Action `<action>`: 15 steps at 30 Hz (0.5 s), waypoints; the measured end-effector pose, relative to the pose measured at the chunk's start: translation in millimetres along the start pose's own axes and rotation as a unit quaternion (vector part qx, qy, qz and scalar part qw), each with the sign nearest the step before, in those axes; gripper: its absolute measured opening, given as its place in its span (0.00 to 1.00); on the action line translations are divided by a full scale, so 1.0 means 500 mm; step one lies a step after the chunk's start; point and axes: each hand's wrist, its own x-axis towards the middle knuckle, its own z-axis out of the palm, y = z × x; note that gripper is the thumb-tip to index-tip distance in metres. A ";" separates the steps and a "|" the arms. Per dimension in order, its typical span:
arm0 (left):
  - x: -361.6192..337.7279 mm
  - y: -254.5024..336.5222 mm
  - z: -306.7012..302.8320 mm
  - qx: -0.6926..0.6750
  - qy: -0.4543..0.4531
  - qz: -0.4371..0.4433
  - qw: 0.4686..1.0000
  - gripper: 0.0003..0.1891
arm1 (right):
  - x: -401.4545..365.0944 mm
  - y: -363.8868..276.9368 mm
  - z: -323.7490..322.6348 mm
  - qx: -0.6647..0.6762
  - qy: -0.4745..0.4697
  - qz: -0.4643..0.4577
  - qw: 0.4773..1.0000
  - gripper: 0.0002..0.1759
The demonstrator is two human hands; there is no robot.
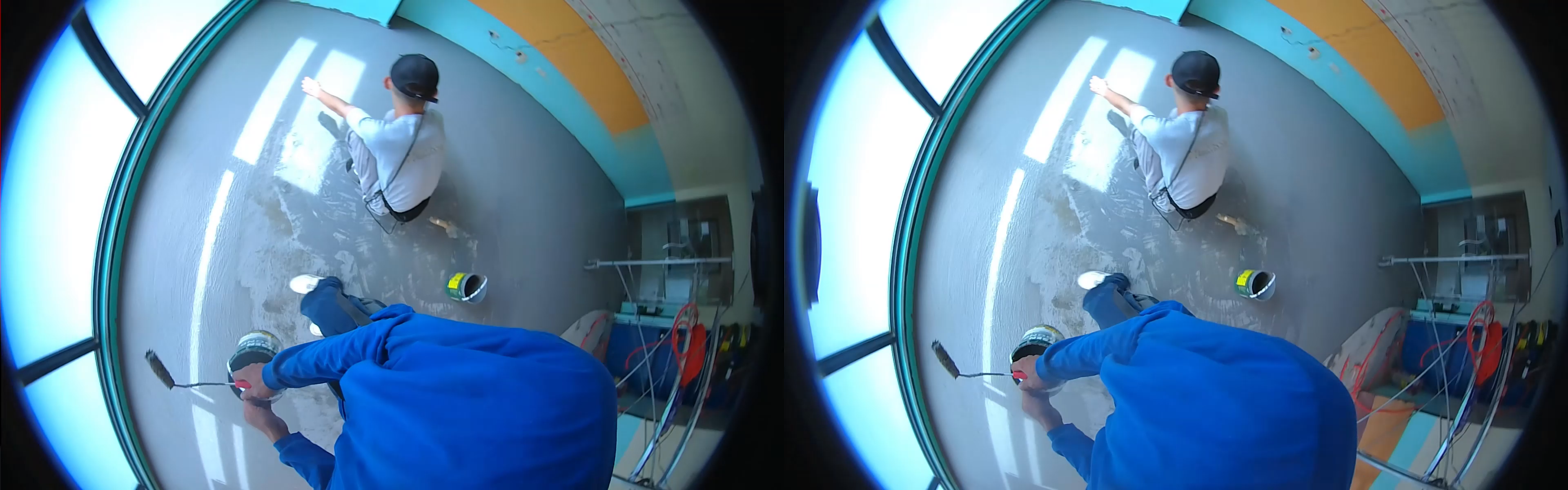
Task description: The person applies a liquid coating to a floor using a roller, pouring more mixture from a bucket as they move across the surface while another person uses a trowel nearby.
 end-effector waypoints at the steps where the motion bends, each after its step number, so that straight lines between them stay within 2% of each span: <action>1: -0.005 -0.008 0.004 0.000 -0.009 0.009 1.000 0.18 | -0.006 0.016 0.004 0.013 0.010 0.003 1.000 0.23; 4: -0.048 0.005 0.071 -0.022 -0.022 0.019 0.999 0.18 | -0.029 0.039 -0.019 0.051 0.030 0.008 0.998 0.22; 8: -0.112 0.000 0.136 -0.012 -0.043 0.026 0.999 0.18 | -0.118 0.057 -0.041 0.023 0.080 0.009 0.996 0.20; 11: -0.166 -0.011 0.192 0.003 -0.059 0.027 0.998 0.18 | -0.196 0.070 -0.100 0.018 0.025 0.037 0.999 0.24; 15: -0.241 -0.031 0.255 0.037 -0.077 0.041 0.995 0.18 | -0.296 0.101 -0.150 0.001 0.063 -0.010 0.998 0.24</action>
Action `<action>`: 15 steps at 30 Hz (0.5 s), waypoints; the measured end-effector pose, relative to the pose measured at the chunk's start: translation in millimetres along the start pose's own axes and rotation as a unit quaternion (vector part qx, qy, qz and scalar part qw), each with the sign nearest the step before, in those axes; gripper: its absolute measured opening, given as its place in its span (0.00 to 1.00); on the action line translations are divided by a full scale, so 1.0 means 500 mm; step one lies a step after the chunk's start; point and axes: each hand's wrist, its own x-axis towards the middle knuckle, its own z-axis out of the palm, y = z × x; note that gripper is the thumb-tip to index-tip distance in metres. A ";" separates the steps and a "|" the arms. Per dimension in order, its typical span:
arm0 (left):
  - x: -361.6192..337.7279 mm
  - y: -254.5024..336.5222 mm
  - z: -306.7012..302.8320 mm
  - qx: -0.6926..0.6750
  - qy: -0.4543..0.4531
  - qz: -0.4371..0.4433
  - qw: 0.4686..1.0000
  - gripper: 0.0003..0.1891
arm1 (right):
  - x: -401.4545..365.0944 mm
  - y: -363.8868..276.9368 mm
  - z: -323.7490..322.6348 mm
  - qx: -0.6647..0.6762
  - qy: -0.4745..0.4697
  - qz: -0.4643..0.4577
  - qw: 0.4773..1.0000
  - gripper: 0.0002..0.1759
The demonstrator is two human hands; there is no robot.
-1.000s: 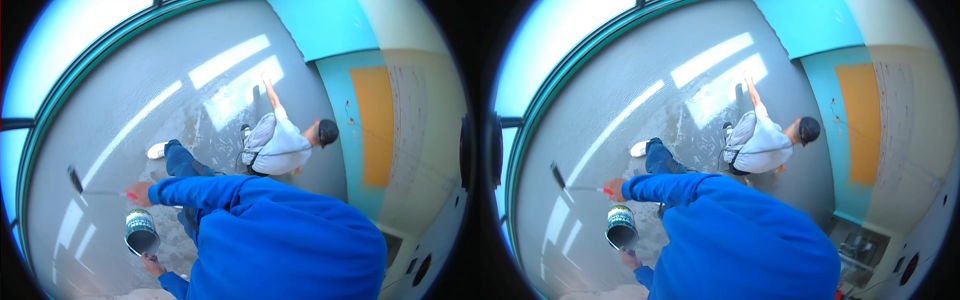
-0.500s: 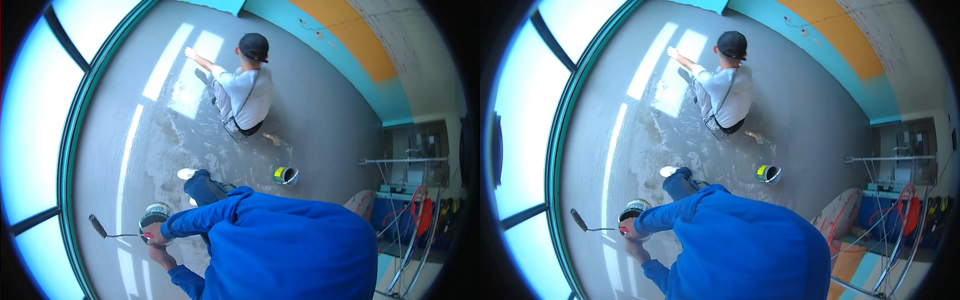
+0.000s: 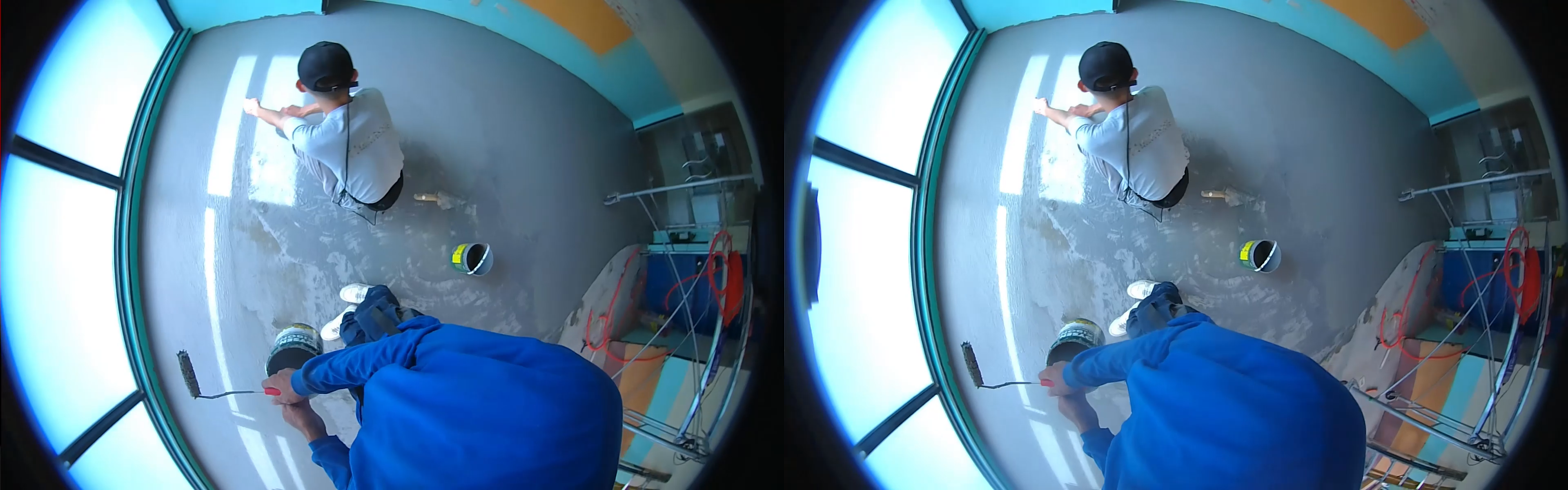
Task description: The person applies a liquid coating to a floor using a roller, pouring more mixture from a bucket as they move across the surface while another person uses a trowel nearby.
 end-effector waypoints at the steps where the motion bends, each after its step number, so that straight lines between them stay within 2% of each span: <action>1: -0.016 0.000 0.013 0.023 -0.007 0.012 1.000 0.18 | -0.024 -0.001 -0.016 0.009 -0.012 0.010 1.000 0.24; 3: -0.058 0.018 0.043 0.116 -0.033 0.044 0.992 0.20 | -0.058 0.006 -0.025 -0.004 0.009 -0.019 1.000 0.22; 7: -0.115 0.045 0.073 -0.027 -0.026 -0.003 0.999 0.21 | -0.102 0.001 -0.035 -0.012 -0.010 -0.023 1.000 0.23; 13: -0.185 0.046 0.104 -0.022 -0.056 0.021 0.998 0.22 | -0.182 0.032 -0.023 -0.034 0.045 -0.086 0.995 0.21; 15: -0.206 0.038 0.102 -0.027 -0.071 0.031 0.997 0.22 | -0.199 0.045 -0.005 -0.028 0.073 -0.081 0.994 0.20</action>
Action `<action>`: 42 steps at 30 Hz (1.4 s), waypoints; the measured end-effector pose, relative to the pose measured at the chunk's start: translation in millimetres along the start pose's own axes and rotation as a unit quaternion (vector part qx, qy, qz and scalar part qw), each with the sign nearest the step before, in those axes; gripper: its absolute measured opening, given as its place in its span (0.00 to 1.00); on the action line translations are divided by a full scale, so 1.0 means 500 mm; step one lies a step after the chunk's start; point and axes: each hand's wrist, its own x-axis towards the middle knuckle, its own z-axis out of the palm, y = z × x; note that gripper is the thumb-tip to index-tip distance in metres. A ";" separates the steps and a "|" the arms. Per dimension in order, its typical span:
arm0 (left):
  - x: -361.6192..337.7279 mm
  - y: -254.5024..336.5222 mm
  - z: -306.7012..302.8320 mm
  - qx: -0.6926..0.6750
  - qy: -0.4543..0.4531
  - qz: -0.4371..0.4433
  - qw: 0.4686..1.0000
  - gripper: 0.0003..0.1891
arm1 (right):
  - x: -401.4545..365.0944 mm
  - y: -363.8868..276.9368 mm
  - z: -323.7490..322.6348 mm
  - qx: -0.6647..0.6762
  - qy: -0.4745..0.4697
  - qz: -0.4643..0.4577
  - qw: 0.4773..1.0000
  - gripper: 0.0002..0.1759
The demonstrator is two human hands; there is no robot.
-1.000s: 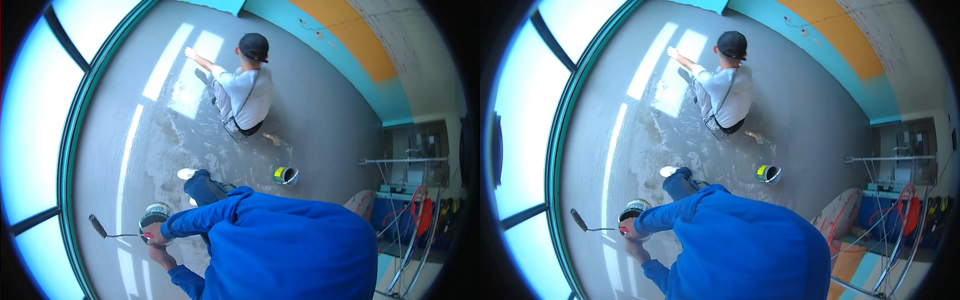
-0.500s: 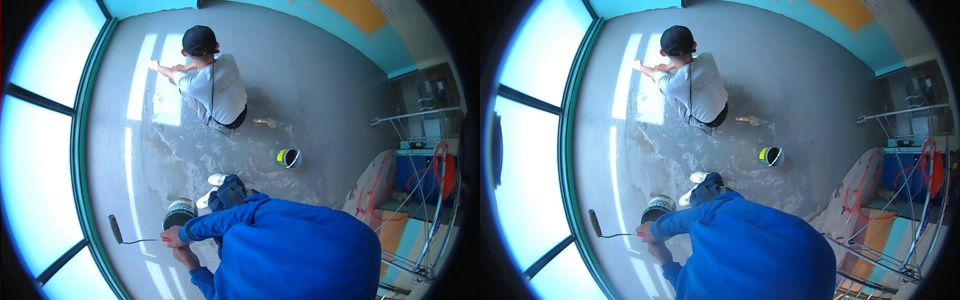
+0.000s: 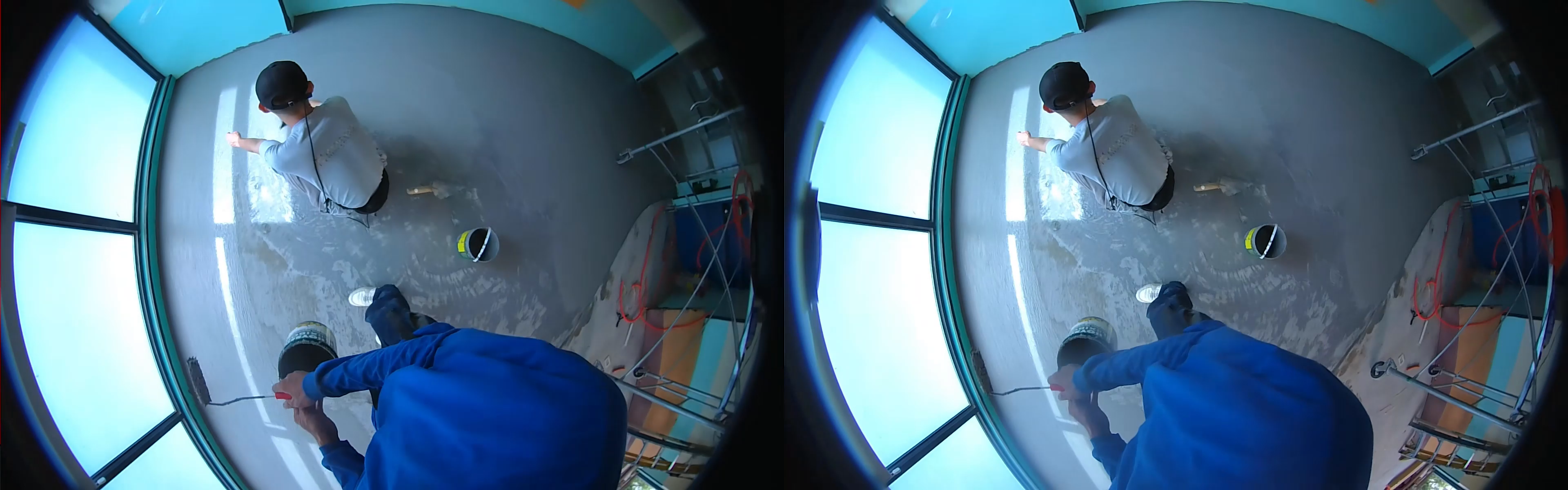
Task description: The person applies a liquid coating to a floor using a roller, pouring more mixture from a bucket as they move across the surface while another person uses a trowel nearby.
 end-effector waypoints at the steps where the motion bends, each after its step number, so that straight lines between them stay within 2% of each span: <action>1: -0.013 -0.002 0.002 -0.001 -0.009 0.003 1.000 0.22 | -0.013 0.002 0.005 0.002 0.012 0.005 1.000 0.20; 3: -0.041 -0.016 0.007 0.005 -0.028 0.008 1.000 0.22 | -0.045 0.012 0.019 0.018 0.039 0.035 0.998 0.19; 4: -0.035 -0.044 -0.015 0.074 -0.077 0.044 0.993 0.21 | -0.065 0.013 0.039 0.029 0.048 0.050 0.997 0.19; 7: -0.058 -0.079 -0.008 0.037 -0.100 0.010 0.994 0.21 | -0.122 0.048 0.061 0.034 0.122 0.024 0.992 0.18; 8: -0.062 -0.095 0.004 0.009 -0.105 0.017 0.994 0.18 | -0.144 0.055 0.059 0.033 0.137 0.023 0.990 0.18; 11: -0.087 -0.115 0.033 0.052 -0.140 0.016 0.989 0.15 | -0.206 0.070 0.037 0.063 0.148 0.065 0.985 0.18; 14: -0.105 -0.140 0.062 0.170 -0.171 0.065 0.968 0.11 | -0.269 0.096 0.018 0.099 0.184 0.072 0.975 0.19; 16: -0.108 -0.164 0.085 0.123 -0.154 -0.001 0.980 0.08 | -0.302 0.129 0.000 0.110 0.199 0.066 0.971 0.20; 19: -0.151 -0.163 0.161 0.232 -0.223 0.040 0.946 0.13 | -0.376 0.187 -0.032 0.115 0.285 0.061 0.950 0.20; 20: -0.163 -0.172 0.187 0.226 -0.224 0.035 0.947 0.14 | -0.402 0.219 -0.057 0.125 0.255 0.091 0.954 0.20; 22: -0.197 -0.190 0.248 0.202 -0.226 0.004 0.953 0.15 | -0.496 0.267 -0.124 0.135 0.285 0.088 0.945 0.20; 23: -0.213 -0.199 0.283 0.182 -0.224 -0.021 0.957 0.15 | -0.530 0.314 -0.138 0.135 0.349 0.060 0.925 0.18; 26: -0.254 -0.224 0.371 0.134 -0.188 -0.142 0.962 0.15 | -0.746 0.385 -0.260 0.108 0.424 0.067 0.897 0.18; 27: -0.243 -0.247 0.389 0.193 -0.243 -0.085 0.947 0.15 | -0.823 0.414 -0.289 0.108 0.422 0.089 0.896 0.18; 28: -0.224 -0.274 0.389 0.252 -0.293 -0.030 0.922 0.15 | -0.891 0.447 -0.303 0.116 0.462 0.088 0.875 0.18; 30: -0.204 -0.299 0.411 0.249 -0.324 -0.064 0.911 0.15 | -1.025 0.512 -0.310 0.125 0.512 0.158 0.835 0.17; 33: -0.248 -0.304 0.473 0.175 -0.278 -0.137 0.935 0.14 | -1.204 0.581 -0.280 0.092 0.617 0.285 0.728 0.18; 34: -0.264 -0.303 0.487 0.198 -0.289 -0.119 0.929 0.13 | -1.257 0.612 -0.261 0.074 0.640 0.331 0.690 0.18; 35: -0.280 -0.297 0.499 0.283 -0.318 -0.052 0.903 0.13 | -1.304 0.668 -0.219 0.143 0.667 0.330 0.653 0.16; 37: -0.310 -0.286 0.519 0.440 -0.363 0.083 0.817 0.15 | -1.388 0.781 -0.115 0.250 0.712 0.316 0.575 0.12; 40: -0.330 -0.288 0.528 0.441 -0.340 0.067 0.828 0.13 | -1.487 0.842 0.022 0.380 0.739 0.317 0.458 0.10; 42: -0.327 -0.293 0.514 0.458 -0.335 0.063 0.821 0.12 | -1.530 0.863 0.099 0.402 0.742 0.377 0.381 0.09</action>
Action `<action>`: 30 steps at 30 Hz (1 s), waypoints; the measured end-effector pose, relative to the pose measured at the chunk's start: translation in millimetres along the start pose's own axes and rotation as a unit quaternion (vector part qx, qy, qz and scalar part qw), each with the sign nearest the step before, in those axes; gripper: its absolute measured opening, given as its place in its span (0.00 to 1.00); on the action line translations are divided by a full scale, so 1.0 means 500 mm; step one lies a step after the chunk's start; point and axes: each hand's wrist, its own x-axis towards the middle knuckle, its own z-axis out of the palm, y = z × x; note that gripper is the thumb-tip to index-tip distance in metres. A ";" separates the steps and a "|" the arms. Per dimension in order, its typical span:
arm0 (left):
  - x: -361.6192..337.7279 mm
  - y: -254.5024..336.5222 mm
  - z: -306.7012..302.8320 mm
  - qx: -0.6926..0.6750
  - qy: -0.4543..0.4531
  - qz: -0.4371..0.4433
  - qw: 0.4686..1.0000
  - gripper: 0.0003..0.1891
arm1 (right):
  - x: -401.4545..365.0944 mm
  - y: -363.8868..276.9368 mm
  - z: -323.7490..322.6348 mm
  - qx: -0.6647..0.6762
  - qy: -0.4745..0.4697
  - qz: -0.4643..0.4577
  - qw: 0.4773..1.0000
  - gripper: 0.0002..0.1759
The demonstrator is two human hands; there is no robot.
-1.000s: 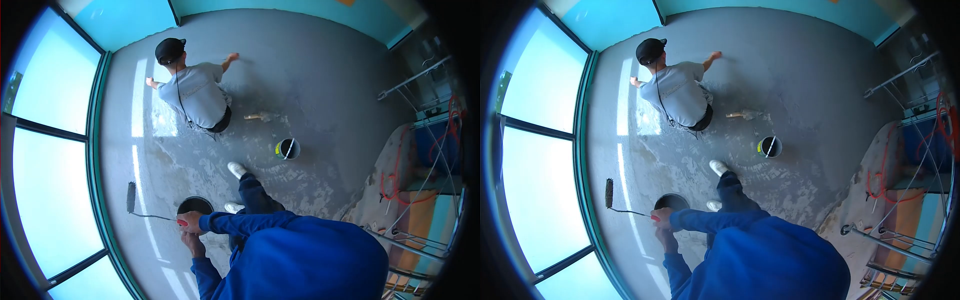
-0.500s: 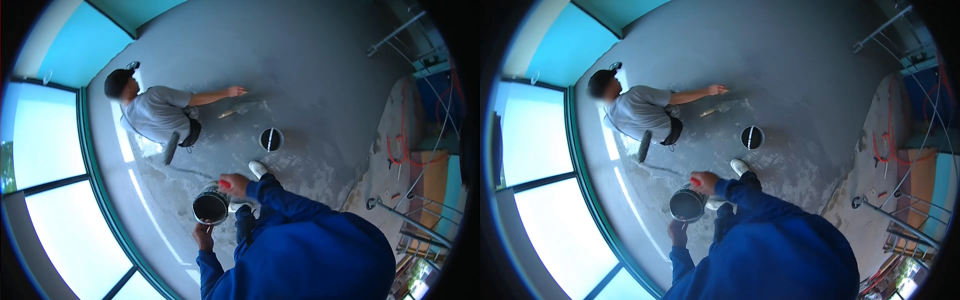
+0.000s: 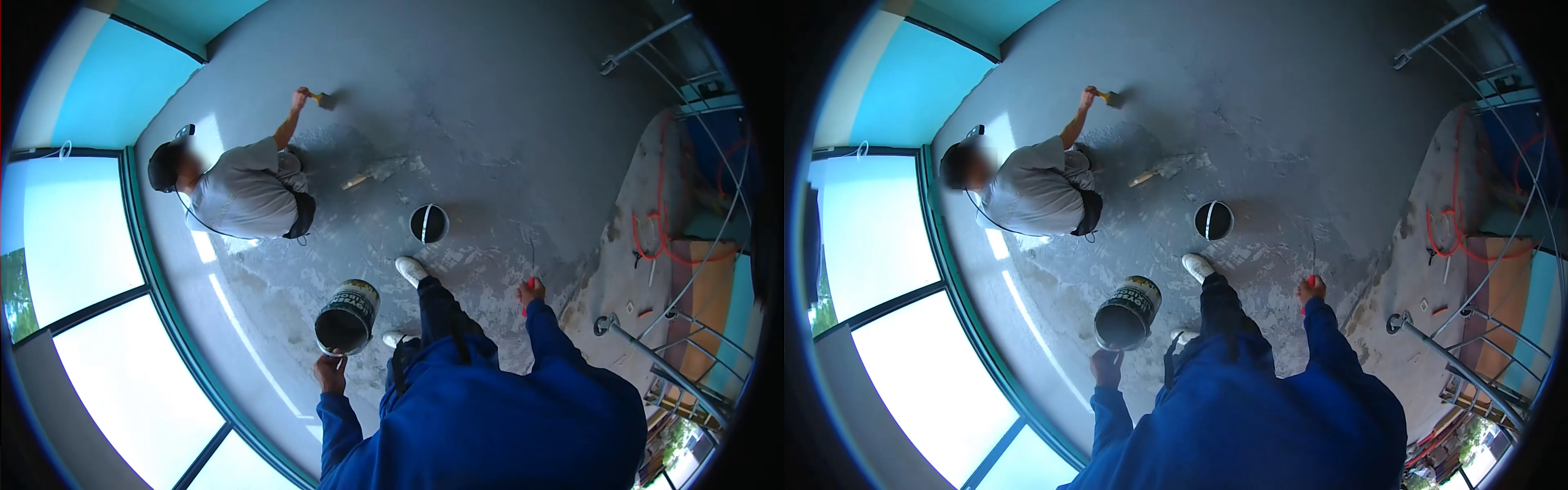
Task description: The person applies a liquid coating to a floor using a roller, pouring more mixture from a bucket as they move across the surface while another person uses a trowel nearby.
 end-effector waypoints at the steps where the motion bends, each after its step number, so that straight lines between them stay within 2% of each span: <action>1: 0.003 -0.053 -0.006 -0.035 0.006 -0.010 0.999 0.11 | -0.013 0.014 -0.014 -0.018 0.011 0.038 0.999 0.08; 2: 0.007 -0.108 -0.012 -0.070 0.013 -0.019 0.997 0.11 | -0.023 0.019 -0.037 -0.034 0.029 0.072 0.996 0.08; 4: -0.021 -0.057 -0.007 0.114 0.000 0.041 0.993 0.06 | -0.033 0.002 -0.061 -0.026 0.060 0.119 0.991 0.08; 5: -0.035 -0.027 -0.004 0.203 0.001 0.072 0.977 0.05 | -0.044 -0.004 -0.057 -0.011 0.064 0.136 0.989 0.08; 6: -0.041 -0.050 -0.005 0.240 0.015 0.124 0.963 0.06 | -0.052 -0.008 -0.055 0.003 0.064 0.154 0.986 0.08; 9: -0.068 -0.122 -0.008 0.280 -0.002 0.123 0.952 0.06 | -0.012 0.017 -0.044 -0.014 0.009 0.126 0.992 0.08; 11: -0.094 -0.181 0.004 0.077 0.034 0.020 0.996 0.05 | -0.001 -0.019 -0.017 0.002 -0.033 0.099 0.995 0.08; 12: -0.110 -0.220 0.005 -0.027 0.050 -0.033 0.998 0.05 | 0.000 -0.042 0.003 0.009 -0.053 0.086 0.995 0.09; 14: -0.129 -0.333 -0.015 0.037 0.045 0.027 0.998 0.07 | 0.019 -0.062 0.045 0.037 -0.111 0.052 0.992 0.10; 16: -0.155 -0.394 -0.018 0.046 0.043 0.056 0.996 0.10 | 0.025 -0.085 0.091 -0.050 -0.156 -0.048 0.985 0.12; 18: -0.195 -0.426 -0.007 -0.021 0.066 0.018 0.997 0.12 | 0.052 -0.081 0.149 -0.202 -0.140 -0.201 0.948 0.16; 19: -0.215 -0.442 0.002 -0.067 0.086 -0.016 0.994 0.13 | 0.031 -0.114 0.173 -0.208 -0.162 -0.229 0.937 0.18; 20: -0.234 -0.461 0.012 -0.135 0.112 -0.079 0.981 0.14 | -0.013 -0.159 0.191 -0.224 -0.182 -0.269 0.919 0.19; 21: -0.256 -0.476 0.028 -0.219 0.141 -0.112 0.959 0.11 | -0.058 -0.205 0.210 -0.237 -0.200 -0.310 0.899 0.19; 23: -0.301 -0.484 0.066 -0.385 0.217 -0.159 0.883 0.05 | -0.115 -0.236 0.251 -0.243 -0.237 -0.388 0.857 0.18; 25: -0.363 -0.502 0.095 -0.466 0.236 -0.206 0.827 0.09 | -0.179 -0.247 0.288 -0.251 -0.275 -0.432 0.822 0.17; 28: -0.446 -0.462 0.142 -0.563 0.259 -0.261 0.740 0.13 | -0.256 -0.221 0.350 -0.265 -0.349 -0.459 0.773 0.17; 30: -0.493 -0.504 0.187 -0.487 0.273 -0.222 0.799 0.14 | -0.326 -0.193 0.383 -0.252 -0.401 -0.496 0.728 0.18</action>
